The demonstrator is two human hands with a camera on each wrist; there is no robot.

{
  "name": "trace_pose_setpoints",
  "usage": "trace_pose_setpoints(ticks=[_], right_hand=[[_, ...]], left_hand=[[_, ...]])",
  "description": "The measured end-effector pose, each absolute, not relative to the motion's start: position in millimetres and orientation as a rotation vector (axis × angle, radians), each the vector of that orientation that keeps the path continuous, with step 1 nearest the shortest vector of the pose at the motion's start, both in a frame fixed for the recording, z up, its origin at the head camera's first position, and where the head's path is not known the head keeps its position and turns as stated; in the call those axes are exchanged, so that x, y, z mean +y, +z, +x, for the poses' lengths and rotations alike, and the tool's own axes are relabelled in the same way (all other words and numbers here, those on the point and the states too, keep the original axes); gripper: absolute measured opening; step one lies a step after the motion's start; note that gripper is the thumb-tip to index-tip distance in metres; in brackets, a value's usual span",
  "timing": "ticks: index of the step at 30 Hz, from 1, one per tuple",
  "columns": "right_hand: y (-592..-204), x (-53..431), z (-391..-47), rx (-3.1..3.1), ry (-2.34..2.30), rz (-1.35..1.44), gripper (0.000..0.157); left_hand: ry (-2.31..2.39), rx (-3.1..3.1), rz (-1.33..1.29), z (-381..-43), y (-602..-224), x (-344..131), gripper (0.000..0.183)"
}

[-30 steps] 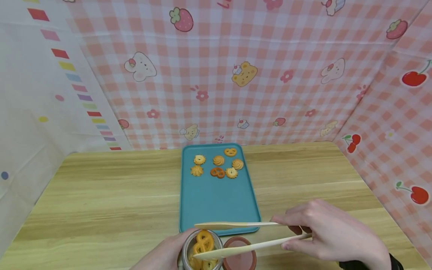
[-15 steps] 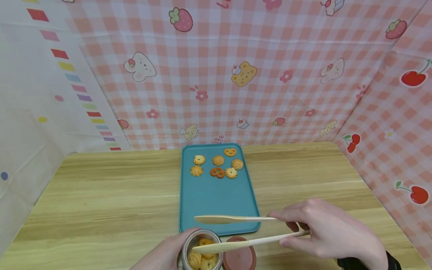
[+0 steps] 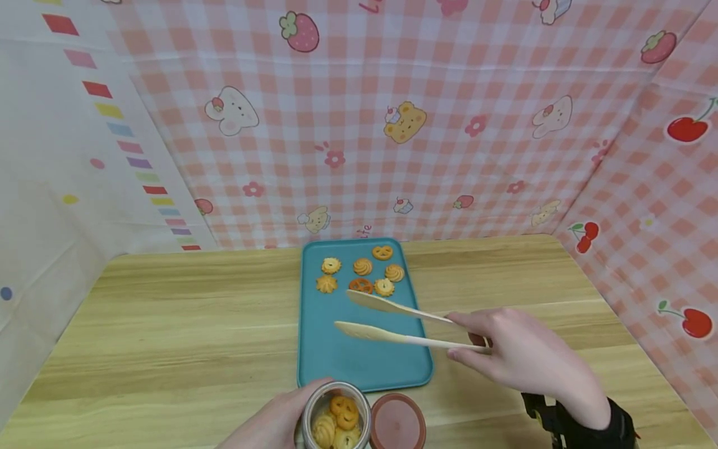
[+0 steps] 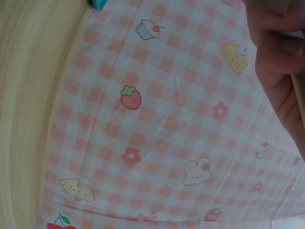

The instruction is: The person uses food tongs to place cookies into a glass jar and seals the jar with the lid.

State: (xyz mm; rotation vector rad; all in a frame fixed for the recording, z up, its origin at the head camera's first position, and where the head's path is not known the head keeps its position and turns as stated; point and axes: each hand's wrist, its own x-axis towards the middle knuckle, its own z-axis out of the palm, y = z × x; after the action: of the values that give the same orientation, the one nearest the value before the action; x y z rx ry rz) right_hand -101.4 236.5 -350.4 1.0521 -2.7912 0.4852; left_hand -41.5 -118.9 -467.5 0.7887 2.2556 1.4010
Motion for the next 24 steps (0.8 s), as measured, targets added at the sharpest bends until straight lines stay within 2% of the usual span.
trace_pose_setpoints(ticks=[10, 24], right_hand=[[-366.2, 226.7, -115.0, -2.902, 0.340, 0.793, 0.037], [-394.0, 210.9, -138.7, -2.985, 0.364, 0.681, 0.033]], left_hand=[[1.384, 2.287, 0.814, -41.9, -469.2, -120.3, 0.075], [1.371, 2.290, 0.825, -42.5, -470.2, -120.2, 0.075]])
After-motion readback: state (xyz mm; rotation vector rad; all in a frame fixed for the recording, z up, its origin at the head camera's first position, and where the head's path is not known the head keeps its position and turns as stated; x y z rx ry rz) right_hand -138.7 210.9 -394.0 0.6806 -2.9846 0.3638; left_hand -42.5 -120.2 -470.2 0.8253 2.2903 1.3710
